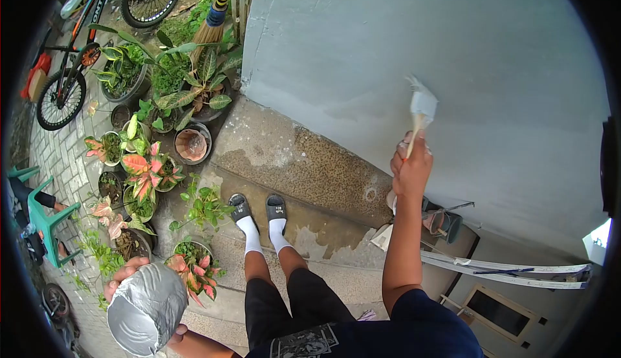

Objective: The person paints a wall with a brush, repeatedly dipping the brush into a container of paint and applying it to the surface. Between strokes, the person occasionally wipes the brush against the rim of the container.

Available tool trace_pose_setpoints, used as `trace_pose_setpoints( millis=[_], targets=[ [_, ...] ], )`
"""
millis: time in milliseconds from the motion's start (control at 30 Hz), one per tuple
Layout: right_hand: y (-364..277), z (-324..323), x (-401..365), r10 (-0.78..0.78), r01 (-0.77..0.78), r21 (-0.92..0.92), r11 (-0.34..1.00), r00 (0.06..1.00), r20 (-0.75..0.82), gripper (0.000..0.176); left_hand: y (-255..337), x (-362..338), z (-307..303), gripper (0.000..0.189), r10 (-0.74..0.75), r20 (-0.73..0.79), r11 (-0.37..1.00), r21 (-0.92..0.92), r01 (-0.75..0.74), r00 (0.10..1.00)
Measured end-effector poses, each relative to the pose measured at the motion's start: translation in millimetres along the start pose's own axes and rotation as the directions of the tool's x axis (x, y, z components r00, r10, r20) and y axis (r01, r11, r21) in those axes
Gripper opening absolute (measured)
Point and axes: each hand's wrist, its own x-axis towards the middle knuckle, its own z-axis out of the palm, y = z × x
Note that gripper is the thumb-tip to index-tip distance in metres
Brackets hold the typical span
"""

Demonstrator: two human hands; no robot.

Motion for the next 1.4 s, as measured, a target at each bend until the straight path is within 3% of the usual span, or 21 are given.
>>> trace_pose_setpoints(
  millis=[33, 100, 233, 367, 400, 433, 467, 533, 633, 667, 767, 800, 867, 933, 967, 1033, 1100, 1133, 1200, 1333, 1400],
  targets=[
    [-4.7, 1.5, -2.2, 0.001, -0.001, 0.005, 1.0, 1.0, -0.008, 0.034, 2.1, 1.5, -0.9, 0.128, 0.002, 0.009, 1.0, 0.0, -0.002, 1.0],
    [-9.6, 8.6, 2.7, -0.33, 0.332, -0.006, 0.943, 0.935, -0.125, 0.032, 3.5, 1.7, -1.0, 0.129, -0.045, -0.064, 0.996, 0.07, 0.05, 0.997],
    [103.8, 31.8, 50.8, -0.267, 0.26, -0.07, 0.963, 0.956, -0.119, 0.03, -4.6, 3.0, 6.1, 0.125, -0.025, -0.158, 0.999, 0.043, 0.032, 0.987],
    [263.8, 28.8, 99.2, -0.287, 0.258, -0.225, 0.94, 0.952, -0.106, 0.032, -26.9, -30.5, -29.0, 0.125, -0.088, -0.274, 0.902, 0.386, 0.193, 0.958],
    [298.5, 19.7, 103.8, 0.061, -0.089, -0.28, 0.956, 0.992, -0.106, 0.033, -30.3, -35.5, -33.1, 0.125, -0.087, -0.27, 0.899, 0.394, 0.192, 0.959],
    [308.4, 21.2, 106.6, 0.394, -0.411, -0.329, 0.85, 0.911, -0.121, 0.035, -33.0, -39.2, -36.2, 0.122, -0.088, -0.297, 0.909, 0.367, 0.198, 0.951],
    [314.1, 19.1, 112.5, 0.395, -0.411, -0.322, 0.853, 0.911, -0.117, 0.035, -35.4, -42.8, -39.2, 0.12, -0.088, -0.324, 0.918, 0.34, 0.203, 0.942],
    [306.2, 22.7, 118.9, 0.663, -0.684, -0.155, 0.713, 0.73, -0.167, 0.04, -38.9, -48.3, -44.2, 0.115, -0.088, -0.373, 0.934, 0.291, 0.207, 0.923],
    [268.9, 17.4, 119.5, 0.718, -0.705, -0.204, 0.679, 0.696, -0.015, 0.04, -42.7, -53.2, -47.9, 0.107, -0.137, -0.438, 0.948, 0.203, 0.247, 0.888],
    [239.8, 14.2, 106.5, 0.61, -0.605, -0.143, 0.783, 0.792, -0.01, 0.04, -44.3, -54.3, -48.3, 0.105, -0.158, -0.463, 0.954, 0.157, 0.256, 0.872],
    [116.4, -7.9, 62.1, 0.452, -0.452, -0.007, 0.892, 0.891, 0.043, 0.035, -48.6, -56.2, -48.3, 0.099, -0.21, -0.529, 0.966, 0.015, 0.257, 0.822],
    [75.5, -15.2, 40.8, 0.372, -0.372, -0.003, 0.928, 0.927, 0.037, 0.034, -51.2, -50.9, -46.9, 0.089, -0.138, -0.522, 0.978, 0.06, 0.198, 0.842],
    [4.6, -30.0, 2.3, 0.165, -0.159, 0.072, 0.985, 0.983, -0.086, 0.034, -51.2, -40.0, -42.4, 0.086, -0.127, -0.523, 0.981, 0.06, 0.185, 0.843],
    [-42.2, -50.2, -15.8, -0.184, 0.196, 0.042, 0.98, 0.963, -0.195, 0.034, -51.5, -26.9, -32.5, 0.076, -0.095, -0.524, 0.989, 0.049, 0.141, 0.846],
    [-58.4, -53.8, -19.0, -0.193, 0.204, 0.035, 0.978, 0.96, -0.203, 0.034, -49.6, -21.2, -27.3, 0.076, -0.101, -0.52, 0.989, 0.037, 0.141, 0.848],
    [-81.0, -53.8, -14.1, -0.474, 0.536, 0.206, 0.819, 0.833, -0.285, 0.036, -46.6, -10.2, -17.0, 0.075, -0.072, -0.525, 0.971, 0.158, 0.181, 0.848],
    [-58.9, -42.0, 12.1, -0.42, 0.469, 0.154, 0.87, 0.867, -0.267, 0.038, -46.8, -6.6, -9.4, 0.075, -0.045, -0.531, 0.982, 0.132, 0.135, 0.846],
    [-31.4, -30.5, 31.3, -0.301, 0.326, 0.089, 0.941, 0.927, -0.224, 0.039, -45.5, -6.1, -6.7, 0.075, -0.048, -0.531, 0.981, 0.132, 0.139, 0.846],
    [61.2, -4.7, 68.8, -0.286, 0.308, 0.144, 0.941, 0.946, -0.154, 0.038, -42.8, -3.1, 2.3, 0.075, -0.049, -0.531, 0.987, 0.105, 0.123, 0.846],
    [194.2, 24.7, 92.5, -0.176, 0.185, 0.029, 0.982, 0.965, -0.195, 0.035, -62.8, -6.6, -13.6, 0.072, -0.04, -0.535, 0.977, 0.155, 0.145, 0.844],
    [255.9, 27.5, 105.3, -0.176, 0.153, -0.149, 0.977, 0.973, -0.151, 0.037, -65.1, -1.2, -12.5, 0.071, -0.021, -0.54, 0.97, 0.192, 0.147, 0.842]
  ],
)
